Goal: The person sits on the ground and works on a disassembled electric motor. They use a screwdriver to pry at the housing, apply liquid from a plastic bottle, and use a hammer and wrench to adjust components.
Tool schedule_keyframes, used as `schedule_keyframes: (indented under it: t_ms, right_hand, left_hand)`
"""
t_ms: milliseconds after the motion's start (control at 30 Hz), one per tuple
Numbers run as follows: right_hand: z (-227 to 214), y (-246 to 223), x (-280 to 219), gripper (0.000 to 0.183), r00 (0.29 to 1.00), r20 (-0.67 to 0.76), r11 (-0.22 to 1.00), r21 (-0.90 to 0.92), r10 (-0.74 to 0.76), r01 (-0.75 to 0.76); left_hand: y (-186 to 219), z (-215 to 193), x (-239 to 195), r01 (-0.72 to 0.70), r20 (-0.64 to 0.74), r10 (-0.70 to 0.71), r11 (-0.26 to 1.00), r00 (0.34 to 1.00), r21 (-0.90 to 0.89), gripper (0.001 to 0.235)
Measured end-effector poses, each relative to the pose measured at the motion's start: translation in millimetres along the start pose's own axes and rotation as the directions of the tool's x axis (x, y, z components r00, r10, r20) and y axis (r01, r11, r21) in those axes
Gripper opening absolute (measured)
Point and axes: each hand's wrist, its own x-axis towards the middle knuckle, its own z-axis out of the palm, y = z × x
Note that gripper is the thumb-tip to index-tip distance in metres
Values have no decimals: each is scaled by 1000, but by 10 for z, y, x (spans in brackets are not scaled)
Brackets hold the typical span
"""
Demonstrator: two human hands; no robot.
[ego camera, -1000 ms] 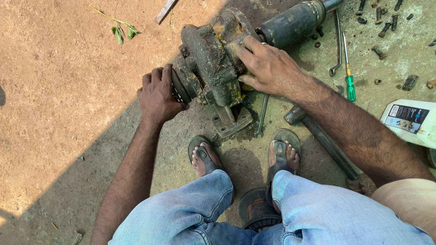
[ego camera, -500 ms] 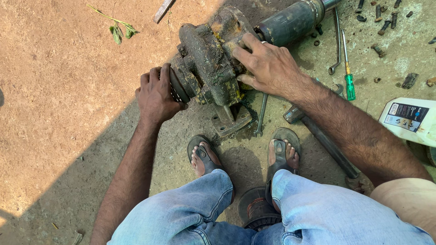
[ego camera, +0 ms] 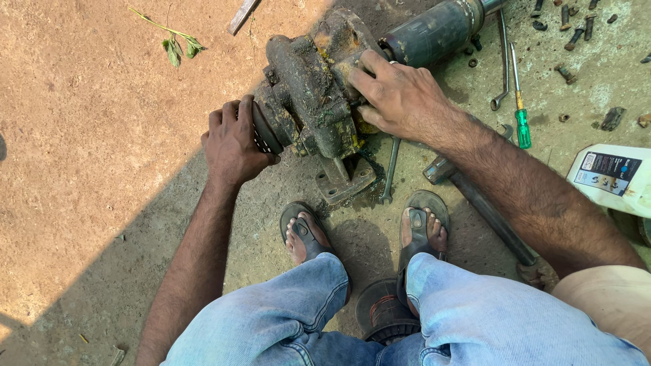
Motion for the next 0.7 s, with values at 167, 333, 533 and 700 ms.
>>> schedule_keyframes:
  t_ms: [167, 333, 533, 700]
  right_hand:
    - [-40, -65, -7, 44, 999, -19, 998, -52, -38, 37]
    - [-117, -34, -50, 40, 996, -53, 994, -97, -65, 60]
    - [-278, 392, -583, 33, 983, -114, 990, 19, 144, -143]
    - [-16, 750, -1179, 40, 837, 67, 839, -11, 544, -544]
  left_hand:
    - [-9, 1, -36, 1, 8, -1, 1000, 1000, -11, 125]
    - [8, -40, -31, 0, -5, 0, 1000, 1000, -9, 127]
    - [22, -29, -12, -4, 6, 4, 1000, 1000, -8, 126]
    - [2, -43, -46, 3, 15, -3, 1000, 1000, 2, 129]
